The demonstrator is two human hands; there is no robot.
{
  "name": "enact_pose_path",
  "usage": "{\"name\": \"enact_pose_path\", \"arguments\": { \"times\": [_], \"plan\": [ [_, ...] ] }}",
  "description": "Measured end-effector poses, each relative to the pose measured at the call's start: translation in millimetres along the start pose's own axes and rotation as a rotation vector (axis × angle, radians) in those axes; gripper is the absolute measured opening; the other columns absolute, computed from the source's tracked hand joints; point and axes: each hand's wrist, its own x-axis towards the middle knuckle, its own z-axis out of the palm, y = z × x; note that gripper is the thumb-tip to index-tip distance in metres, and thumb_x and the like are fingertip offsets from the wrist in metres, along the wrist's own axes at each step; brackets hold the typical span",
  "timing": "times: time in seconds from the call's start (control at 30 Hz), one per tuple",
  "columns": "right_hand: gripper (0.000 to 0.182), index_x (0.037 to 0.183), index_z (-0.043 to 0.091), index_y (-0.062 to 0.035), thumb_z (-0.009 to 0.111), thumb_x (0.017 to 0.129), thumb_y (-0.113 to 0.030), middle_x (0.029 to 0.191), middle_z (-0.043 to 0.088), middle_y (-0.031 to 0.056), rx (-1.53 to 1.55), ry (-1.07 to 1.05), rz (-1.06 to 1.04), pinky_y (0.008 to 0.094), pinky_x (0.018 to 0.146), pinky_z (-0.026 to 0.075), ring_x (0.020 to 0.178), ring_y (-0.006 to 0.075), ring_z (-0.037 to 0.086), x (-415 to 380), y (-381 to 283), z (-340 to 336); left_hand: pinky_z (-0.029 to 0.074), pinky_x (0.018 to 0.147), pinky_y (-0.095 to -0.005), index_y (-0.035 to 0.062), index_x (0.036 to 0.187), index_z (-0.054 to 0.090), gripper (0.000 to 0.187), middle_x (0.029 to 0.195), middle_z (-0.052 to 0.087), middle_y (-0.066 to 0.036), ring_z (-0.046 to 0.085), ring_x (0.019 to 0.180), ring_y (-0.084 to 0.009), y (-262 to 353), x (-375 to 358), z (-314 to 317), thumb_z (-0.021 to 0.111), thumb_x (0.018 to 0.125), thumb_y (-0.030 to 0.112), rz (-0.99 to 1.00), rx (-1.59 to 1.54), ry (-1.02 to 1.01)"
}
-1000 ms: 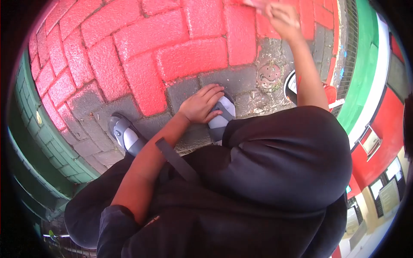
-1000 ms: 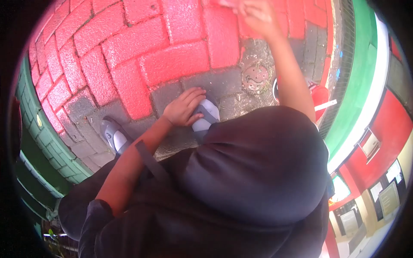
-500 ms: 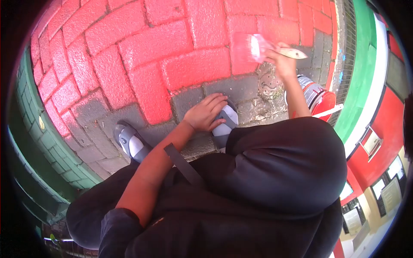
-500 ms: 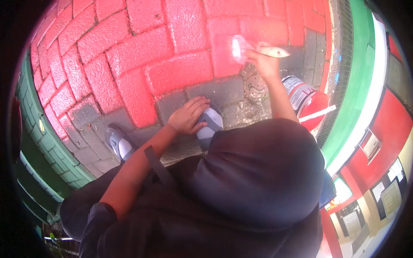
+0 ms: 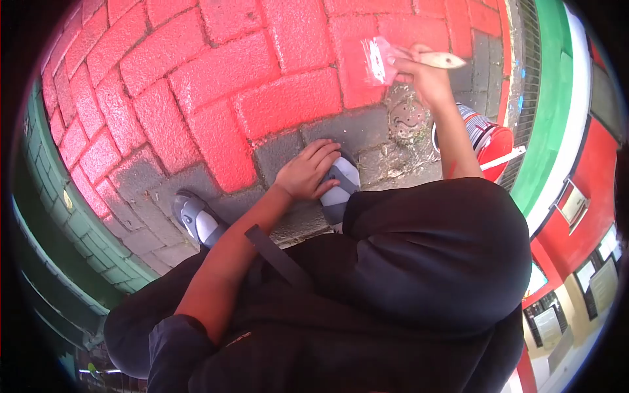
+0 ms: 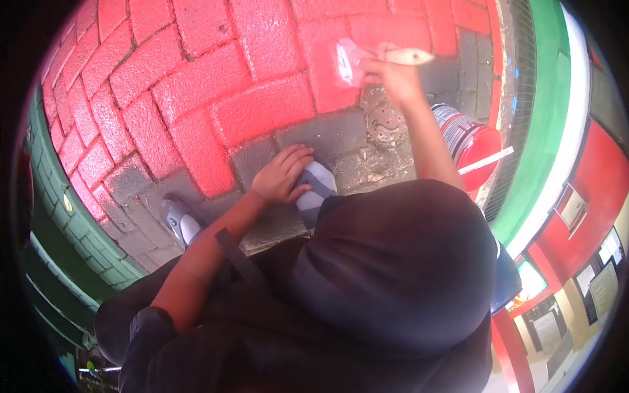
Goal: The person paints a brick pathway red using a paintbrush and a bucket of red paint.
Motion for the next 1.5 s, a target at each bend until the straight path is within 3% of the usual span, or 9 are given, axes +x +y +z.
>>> {"name": "enact_pose_path", "arguments": {
  "times": [0.13,0.2,0.37,0.63,0.73,0.97,1.13,1.3,1.5],
  "plan": [
    [0.022,0.081,0.055,-0.0122,0.071,0.088,0.002,0.107,0.074,0.0101,-0.327,0.055,0.002,0.0296,0.068,0.058,0.09,0.0185,0.073,23.7,-5.6,-9.3,0.038,0.118,-0.0461,-0.0024,0.133,0.054,0.062,0.147,0.05,-0.018,0.044,0.141,-0.0379,-1.6,1.7,-1.9,0.069,0.09,0.041,-0.015,-0.002,0.019],
    [0.012,0.083,0.063,-0.0089,0.068,0.092,-0.002,0.096,0.075,0.0064,-0.96,0.217,-0.872,0.0319,0.068,0.058,0.084,0.0155,0.073,15.8,-4.7,13.8,0.038,0.118,-0.0461,-0.0023,0.133,0.054,0.062,0.147,0.05,-0.018,0.044,0.141,-0.0379,2.5,-1.4,-1.3,0.069,0.09,0.041,-0.007,-0.011,0.019],
    [0.014,0.077,0.065,-0.0077,0.068,0.09,-0.009,0.101,0.078,0.0074,-1.266,-0.291,-0.917,0.0353,0.079,0.058,0.095,0.0261,0.076,-77.3,51.2,26.2,0.037,0.119,-0.0465,-0.0021,0.134,0.054,0.063,0.148,0.049,-0.018,0.043,0.141,-0.0381,0.8,-0.4,-1.5,0.069,0.09,0.04,-0.014,-0.01,-0.004],
    [0.027,0.07,0.054,-0.004,0.07,0.091,-0.003,0.081,0.069,0.0111,-0.541,-0.09,-0.101,0.0311,0.07,0.056,0.076,0.0176,0.071,6.8,-4.5,11.3,0.037,0.119,-0.0469,-0.0023,0.133,0.054,0.063,0.147,0.05,-0.018,0.042,0.141,-0.0384,1.8,0.2,-1.5,0.07,0.089,0.039,-0.014,-0.01,-0.019],
    [0.021,0.077,0.059,-0.0041,0.066,0.096,-0.01,0.079,0.067,0.0081,-0.806,0.19,-1.036,0.0313,0.069,0.056,0.081,0.0167,0.071,37.3,-4.8,25.7,0.037,0.119,-0.0467,-0.0026,0.133,0.055,0.062,0.147,0.05,-0.018,0.043,0.141,-0.0378,3.4,-0.4,-0.3,0.068,0.09,0.041,-0.025,-0.002,-0.021],
    [0.003,0.09,0.071,-0.0147,0.068,0.089,-0.014,0.129,0.071,0.0071,-0.842,-0.572,-0.468,0.0375,0.078,0.06,0.106,0.0254,0.073,-122.4,44.1,19.2,0.037,0.118,-0.0464,-0.0029,0.132,0.056,0.062,0.145,0.051,-0.018,0.044,0.14,-0.0381,0.5,1.5,0.2,0.067,0.091,0.042,-0.003,0.018,-0.017],
    [0.016,0.074,0.061,-0.0052,0.067,0.084,0.006,0.102,0.074,0.0128,-0.24,0.345,-0.098,0.0337,0.074,0.058,0.085,0.0173,0.071,-71.9,55.1,-17.7,0.036,0.119,-0.0469,-0.0036,0.132,0.055,0.063,0.145,0.051,-0.019,0.043,0.14,-0.0388,5.0,1.6,0.7,0.067,0.09,0.041,-0.018,0.025,-0.016],
    [0.013,0.079,0.067,-0.0039,0.064,0.082,0.009,0.093,0.074,0.0155,-0.51,0.673,-0.791,0.0364,0.07,0.056,0.083,0.017,0.07,-27.5,72.7,-86.1,0.034,0.12,-0.0484,-0.0042,0.133,0.054,0.063,0.146,0.05,-0.02,0.041,0.142,-0.0408,4.2,2.4,3.7,0.067,0.09,0.04,-0.021,0.055,-0.028],
    [0.009,0.085,0.072,-0.0035,0.065,0.082,0.002,0.096,0.076,0.0159,-0.36,0.084,-0.731,0.0358,0.08,0.055,0.091,0.0266,0.073,-65.5,62.5,-20.7,0.034,0.119,-0.0515,-0.0008,0.131,0.056,0.058,0.146,0.049,-0.02,0.04,0.14,-0.0438,10.1,4.3,4.6,0.069,0.089,0.038,-0.023,0.095,0.029]
  ]
}}
